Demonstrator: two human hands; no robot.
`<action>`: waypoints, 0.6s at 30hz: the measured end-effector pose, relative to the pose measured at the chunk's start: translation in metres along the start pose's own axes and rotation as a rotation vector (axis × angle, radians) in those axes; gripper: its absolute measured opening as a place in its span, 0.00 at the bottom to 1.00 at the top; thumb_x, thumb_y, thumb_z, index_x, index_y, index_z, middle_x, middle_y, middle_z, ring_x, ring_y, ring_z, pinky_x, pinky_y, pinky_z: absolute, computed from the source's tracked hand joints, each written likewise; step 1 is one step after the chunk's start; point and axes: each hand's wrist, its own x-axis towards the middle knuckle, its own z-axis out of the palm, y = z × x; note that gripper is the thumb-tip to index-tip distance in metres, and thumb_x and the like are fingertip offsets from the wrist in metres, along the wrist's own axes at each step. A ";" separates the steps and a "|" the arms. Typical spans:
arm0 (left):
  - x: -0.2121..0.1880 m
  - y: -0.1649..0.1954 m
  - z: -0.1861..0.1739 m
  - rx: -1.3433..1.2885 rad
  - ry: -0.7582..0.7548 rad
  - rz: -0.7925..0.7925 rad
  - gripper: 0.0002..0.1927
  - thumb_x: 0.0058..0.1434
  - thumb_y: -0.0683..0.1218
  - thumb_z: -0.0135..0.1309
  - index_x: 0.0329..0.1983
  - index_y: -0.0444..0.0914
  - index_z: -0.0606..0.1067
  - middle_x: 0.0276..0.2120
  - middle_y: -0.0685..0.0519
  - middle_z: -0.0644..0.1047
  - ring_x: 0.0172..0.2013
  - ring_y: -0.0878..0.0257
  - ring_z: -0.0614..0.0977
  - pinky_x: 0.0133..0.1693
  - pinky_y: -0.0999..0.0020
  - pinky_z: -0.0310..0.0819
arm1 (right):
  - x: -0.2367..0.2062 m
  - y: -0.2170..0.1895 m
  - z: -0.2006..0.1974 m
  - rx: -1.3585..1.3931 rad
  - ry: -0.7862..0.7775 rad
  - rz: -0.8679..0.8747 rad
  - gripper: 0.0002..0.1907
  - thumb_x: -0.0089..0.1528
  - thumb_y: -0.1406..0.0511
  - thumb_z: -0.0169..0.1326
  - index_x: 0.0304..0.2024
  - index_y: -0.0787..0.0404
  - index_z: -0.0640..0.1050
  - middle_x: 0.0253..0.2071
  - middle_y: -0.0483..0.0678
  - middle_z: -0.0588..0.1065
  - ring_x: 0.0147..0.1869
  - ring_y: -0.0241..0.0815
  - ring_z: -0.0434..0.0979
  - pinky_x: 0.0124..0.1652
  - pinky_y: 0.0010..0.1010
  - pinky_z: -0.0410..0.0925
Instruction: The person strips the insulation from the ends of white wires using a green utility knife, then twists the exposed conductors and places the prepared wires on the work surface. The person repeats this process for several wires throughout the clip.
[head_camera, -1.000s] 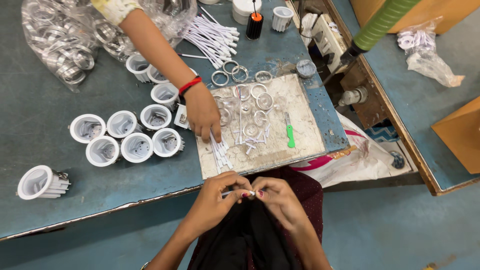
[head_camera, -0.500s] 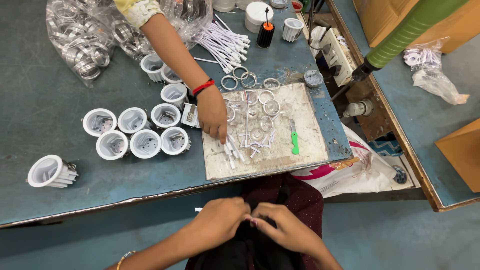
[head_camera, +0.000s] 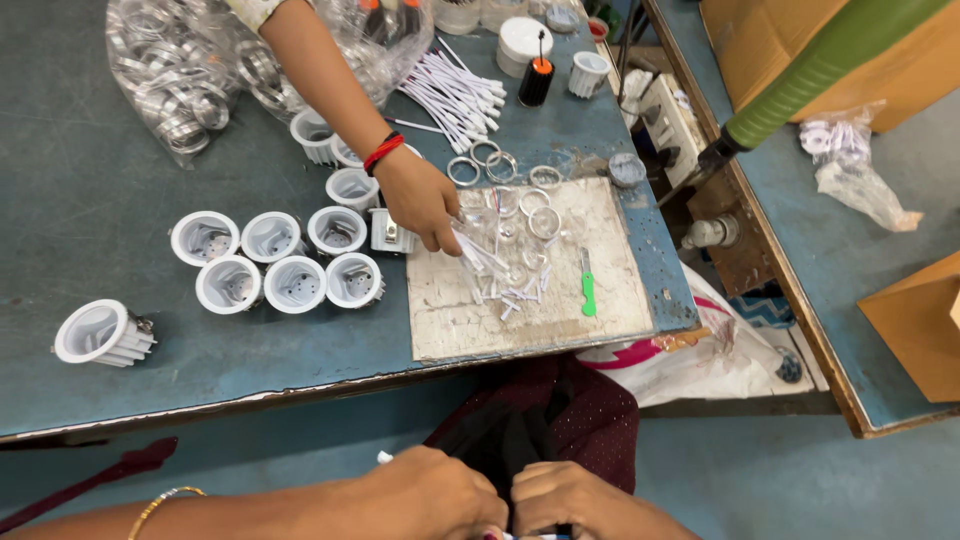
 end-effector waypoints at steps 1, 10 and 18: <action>-0.003 0.001 -0.003 0.009 0.033 0.013 0.06 0.65 0.46 0.55 0.39 0.39 0.78 0.35 0.49 0.80 0.38 0.48 0.82 0.37 0.54 0.75 | -0.003 0.004 -0.003 -0.028 -0.010 0.026 0.19 0.70 0.56 0.50 0.33 0.66 0.73 0.33 0.53 0.71 0.41 0.53 0.72 0.44 0.41 0.64; -0.083 -0.043 -0.166 -0.261 0.752 -0.304 0.16 0.73 0.50 0.45 0.38 0.36 0.77 0.25 0.49 0.74 0.25 0.62 0.72 0.28 0.67 0.64 | -0.065 0.035 -0.094 -0.393 0.700 0.487 0.10 0.61 0.64 0.53 0.32 0.65 0.80 0.27 0.45 0.77 0.32 0.37 0.76 0.34 0.30 0.70; -0.047 -0.047 -0.324 -0.914 1.326 0.468 0.09 0.66 0.38 0.46 0.45 0.28 0.73 0.42 0.39 0.83 0.48 0.47 0.88 0.52 0.55 0.81 | 0.046 0.130 -0.111 -0.356 1.174 0.228 0.09 0.66 0.67 0.55 0.44 0.67 0.82 0.36 0.45 0.80 0.35 0.30 0.76 0.36 0.21 0.69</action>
